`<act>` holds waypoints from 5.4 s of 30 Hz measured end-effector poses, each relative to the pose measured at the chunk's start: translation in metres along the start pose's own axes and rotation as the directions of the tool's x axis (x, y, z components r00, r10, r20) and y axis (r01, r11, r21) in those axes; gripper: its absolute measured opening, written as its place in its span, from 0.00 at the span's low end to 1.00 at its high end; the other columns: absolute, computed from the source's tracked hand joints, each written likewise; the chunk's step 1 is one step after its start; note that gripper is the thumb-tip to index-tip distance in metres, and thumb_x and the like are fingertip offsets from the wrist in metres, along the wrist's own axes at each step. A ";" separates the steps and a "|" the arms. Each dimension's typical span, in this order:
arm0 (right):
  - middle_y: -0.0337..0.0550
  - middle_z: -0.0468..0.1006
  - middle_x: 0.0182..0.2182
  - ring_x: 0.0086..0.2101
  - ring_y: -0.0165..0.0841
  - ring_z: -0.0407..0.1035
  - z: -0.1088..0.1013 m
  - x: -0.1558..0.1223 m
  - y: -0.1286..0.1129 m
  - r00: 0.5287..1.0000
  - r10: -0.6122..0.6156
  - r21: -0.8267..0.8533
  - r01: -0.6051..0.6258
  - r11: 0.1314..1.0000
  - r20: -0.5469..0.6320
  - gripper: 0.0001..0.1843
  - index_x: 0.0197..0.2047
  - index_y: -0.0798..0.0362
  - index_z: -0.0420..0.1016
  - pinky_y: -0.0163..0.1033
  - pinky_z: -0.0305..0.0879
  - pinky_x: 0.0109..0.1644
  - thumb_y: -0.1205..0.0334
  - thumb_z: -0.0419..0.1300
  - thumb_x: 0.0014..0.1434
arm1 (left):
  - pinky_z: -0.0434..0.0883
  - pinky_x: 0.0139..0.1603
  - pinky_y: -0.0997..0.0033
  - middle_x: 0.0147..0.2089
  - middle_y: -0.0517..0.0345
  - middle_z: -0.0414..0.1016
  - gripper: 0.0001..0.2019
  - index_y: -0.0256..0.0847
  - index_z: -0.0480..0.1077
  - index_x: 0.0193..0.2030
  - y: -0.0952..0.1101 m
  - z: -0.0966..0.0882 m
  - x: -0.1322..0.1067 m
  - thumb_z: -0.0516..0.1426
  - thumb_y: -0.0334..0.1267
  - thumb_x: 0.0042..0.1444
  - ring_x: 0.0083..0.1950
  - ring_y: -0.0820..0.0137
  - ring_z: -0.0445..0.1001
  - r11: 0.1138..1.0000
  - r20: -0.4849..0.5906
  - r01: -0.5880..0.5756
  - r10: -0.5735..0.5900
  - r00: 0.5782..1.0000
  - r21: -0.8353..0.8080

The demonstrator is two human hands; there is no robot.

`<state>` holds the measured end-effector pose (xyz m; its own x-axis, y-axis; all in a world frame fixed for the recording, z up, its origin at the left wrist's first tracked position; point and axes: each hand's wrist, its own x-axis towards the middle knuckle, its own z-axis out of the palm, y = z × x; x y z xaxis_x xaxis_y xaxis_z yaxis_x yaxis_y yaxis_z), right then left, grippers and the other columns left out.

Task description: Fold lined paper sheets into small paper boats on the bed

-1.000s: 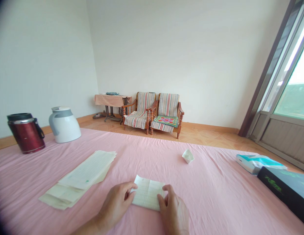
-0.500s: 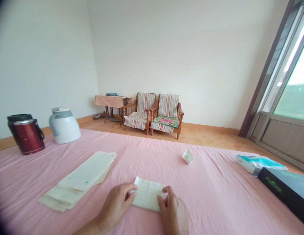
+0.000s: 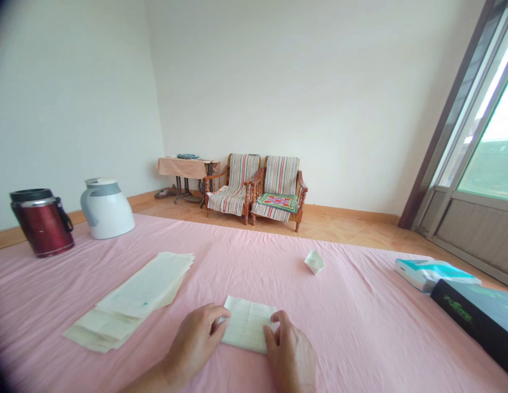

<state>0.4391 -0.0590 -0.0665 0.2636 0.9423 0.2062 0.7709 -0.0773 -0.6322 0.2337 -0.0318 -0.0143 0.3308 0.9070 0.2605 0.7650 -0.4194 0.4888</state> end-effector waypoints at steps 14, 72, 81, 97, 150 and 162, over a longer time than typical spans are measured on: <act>0.33 0.72 0.19 0.25 0.34 0.70 -0.015 -0.005 -0.016 0.998 0.008 -0.116 0.000 0.993 0.063 0.07 0.38 0.47 0.66 0.34 0.50 0.27 0.59 0.48 0.61 | 0.61 0.46 0.67 0.39 0.55 0.68 0.10 0.40 0.72 0.33 0.008 -0.005 0.002 0.54 0.22 0.52 0.45 0.63 0.65 0.984 -0.021 -0.162 0.164 0.986 0.075; 0.44 0.77 0.47 0.39 0.38 0.73 -0.005 -0.035 0.000 0.681 -0.729 -0.312 0.707 0.634 0.062 0.27 0.57 0.51 0.66 0.38 0.70 0.39 0.54 0.61 0.55 | 0.56 0.61 0.42 0.65 0.46 0.60 0.31 0.50 0.43 0.70 -0.002 -0.037 -0.028 0.46 0.56 0.64 0.64 0.52 0.59 0.766 0.377 -0.603 0.502 0.778 0.223; 0.43 0.79 0.46 0.38 0.36 0.74 -0.007 -0.034 0.000 0.597 -0.802 -0.434 0.727 0.533 0.015 0.25 0.54 0.51 0.70 0.37 0.70 0.39 0.46 0.58 0.58 | 0.49 0.63 0.41 0.68 0.44 0.54 0.30 0.49 0.44 0.70 -0.005 -0.041 -0.028 0.46 0.55 0.65 0.67 0.52 0.54 0.784 0.399 -0.605 0.515 0.759 0.139; 0.44 0.82 0.38 0.32 0.34 0.75 -0.012 -0.032 -0.011 0.458 -0.883 -0.554 0.712 0.431 -0.098 0.21 0.43 0.53 0.75 0.37 0.67 0.32 0.47 0.50 0.64 | 0.50 0.63 0.40 0.68 0.46 0.55 0.26 0.49 0.50 0.68 -0.008 -0.036 -0.027 0.45 0.52 0.66 0.67 0.53 0.55 0.782 0.389 -0.604 0.514 0.764 0.153; 0.48 0.73 0.38 0.36 0.42 0.67 -0.021 -0.028 -0.026 0.789 -0.593 -0.332 0.524 0.785 -0.157 0.16 0.49 0.51 0.66 0.46 0.60 0.38 0.63 0.56 0.57 | 0.69 0.43 0.61 0.37 0.54 0.73 0.10 0.38 0.69 0.36 0.008 -0.018 -0.005 0.49 0.23 0.61 0.39 0.64 0.71 0.817 -0.060 -0.502 0.538 0.841 0.286; 0.39 0.70 0.23 0.24 0.33 0.65 -0.041 -0.007 -0.027 0.988 -0.102 0.423 0.143 0.895 -0.118 0.17 0.27 0.52 0.69 0.35 0.59 0.27 0.49 0.53 0.60 | 0.73 0.43 0.63 0.47 0.47 0.71 0.17 0.40 0.58 0.57 0.001 -0.002 -0.008 0.52 0.36 0.61 0.45 0.64 0.74 0.924 -0.276 -0.231 0.146 0.950 -0.304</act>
<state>0.4404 -0.0772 -0.0201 0.2497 0.9004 0.3562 0.4821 0.2034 -0.8522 0.2306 -0.0396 -0.0145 0.2737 0.7899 0.5488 0.4624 -0.6084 0.6451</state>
